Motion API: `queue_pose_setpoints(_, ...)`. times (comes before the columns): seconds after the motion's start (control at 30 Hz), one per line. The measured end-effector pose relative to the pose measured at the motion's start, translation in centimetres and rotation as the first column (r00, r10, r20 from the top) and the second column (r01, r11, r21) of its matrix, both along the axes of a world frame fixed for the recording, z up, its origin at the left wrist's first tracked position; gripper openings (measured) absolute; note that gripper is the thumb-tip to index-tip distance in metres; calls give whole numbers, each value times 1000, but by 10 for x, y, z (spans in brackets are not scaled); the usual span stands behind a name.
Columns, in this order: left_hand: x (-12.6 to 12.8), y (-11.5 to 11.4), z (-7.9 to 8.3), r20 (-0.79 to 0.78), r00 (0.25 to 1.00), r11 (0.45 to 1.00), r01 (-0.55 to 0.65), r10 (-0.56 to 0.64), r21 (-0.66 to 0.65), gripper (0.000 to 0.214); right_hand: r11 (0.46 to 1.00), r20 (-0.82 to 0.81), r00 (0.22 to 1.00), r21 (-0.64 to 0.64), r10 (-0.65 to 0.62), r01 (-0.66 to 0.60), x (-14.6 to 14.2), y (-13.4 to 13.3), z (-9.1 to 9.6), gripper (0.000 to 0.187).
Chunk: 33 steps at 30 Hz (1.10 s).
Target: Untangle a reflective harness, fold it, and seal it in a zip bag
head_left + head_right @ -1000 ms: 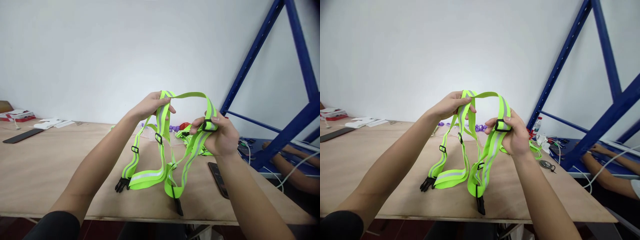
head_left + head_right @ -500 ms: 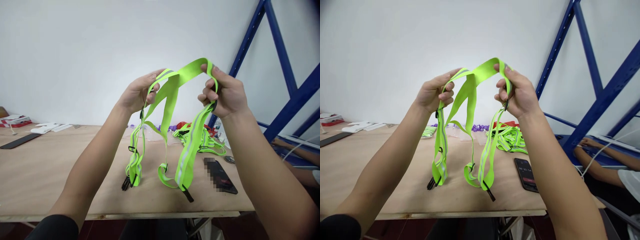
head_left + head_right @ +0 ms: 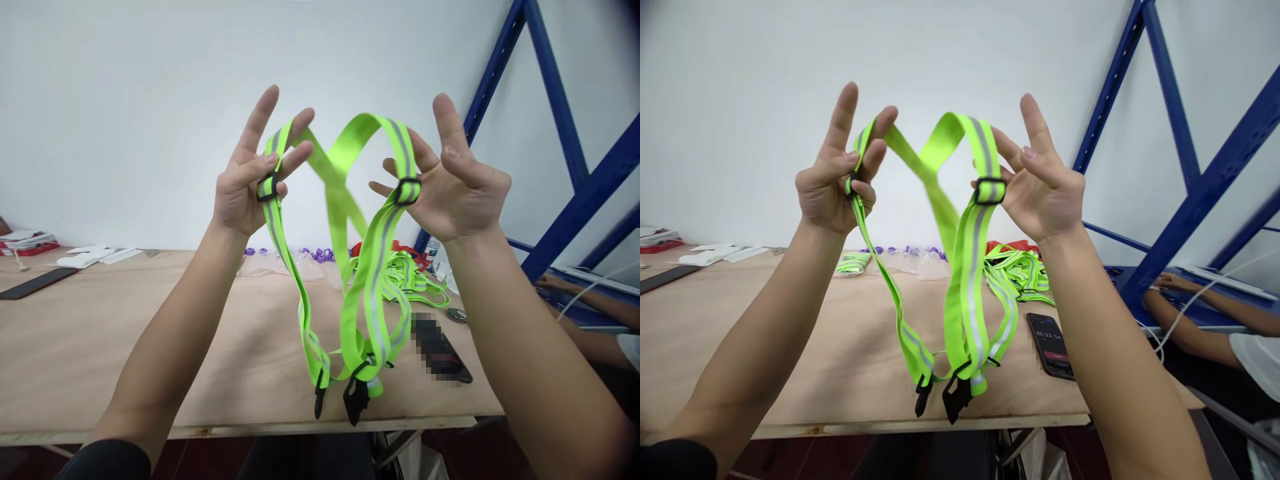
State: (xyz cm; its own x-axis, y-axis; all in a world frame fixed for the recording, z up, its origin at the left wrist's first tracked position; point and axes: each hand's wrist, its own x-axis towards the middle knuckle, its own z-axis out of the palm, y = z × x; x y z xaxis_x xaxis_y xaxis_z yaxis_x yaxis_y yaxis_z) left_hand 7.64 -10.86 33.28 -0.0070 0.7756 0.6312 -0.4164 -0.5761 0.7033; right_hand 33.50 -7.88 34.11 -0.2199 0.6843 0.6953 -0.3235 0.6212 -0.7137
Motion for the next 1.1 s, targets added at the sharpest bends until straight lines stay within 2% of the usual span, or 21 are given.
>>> queue_pose_setpoints(0.07,-4,-2,-1,-6,999,998,36,-36,52,59,999,17,999,-19,-35,36,-1,-3,-4,47)
queue_pose_setpoints(0.13,-5,-2,-1,-102,993,995,74,-67,69,50,998,84,996,-63,13,-8,-8,-4,-14,51)
queue_pose_setpoints(0.23,-3,2,-3,-266,961,995,94,-83,29,31,971,223,957,-193,185,-142,-29,-1,-45,61)
queue_pose_setpoints(0.33,0,7,-7,-282,957,997,49,-64,-59,25,944,390,888,-305,242,-123,-53,1,-80,47)
queue_pose_setpoints(0.47,0,9,-13,-291,955,994,37,-64,-98,23,970,448,886,-243,121,-9,-74,-6,-108,44)
queue_pose_setpoints(0.6,-5,6,-17,-348,936,997,31,-53,-67,19,981,533,829,-174,169,-87,-78,-10,-119,40)
queue_pose_setpoints(0.67,-9,3,-18,-337,941,995,4,-36,-97,22,985,526,834,-127,169,-120,-73,-9,-119,39)
queue_pose_setpoints(0.77,-19,-2,-15,-314,949,992,-70,35,-101,27,986,323,936,-135,138,-99,-60,-3,-109,38)
queue_pose_setpoints(0.87,-27,-5,-7,-269,954,987,-152,133,-50,21,993,69,997,-117,19,-11,-50,5,-84,40)
queue_pose_setpoints(0.97,-27,-9,3,-159,971,976,-196,181,-90,18,996,-127,990,-72,-53,45,-44,12,-54,34)
queue_pose_setpoints(1.03,-26,-13,6,-101,974,971,-215,205,-102,22,996,-148,989,-83,-29,17,-40,12,-36,24)
queue_pose_setpoints(1.1,-26,-18,6,-70,978,978,-201,197,-59,26,996,-125,992,-87,9,-20,-37,6,-23,15)
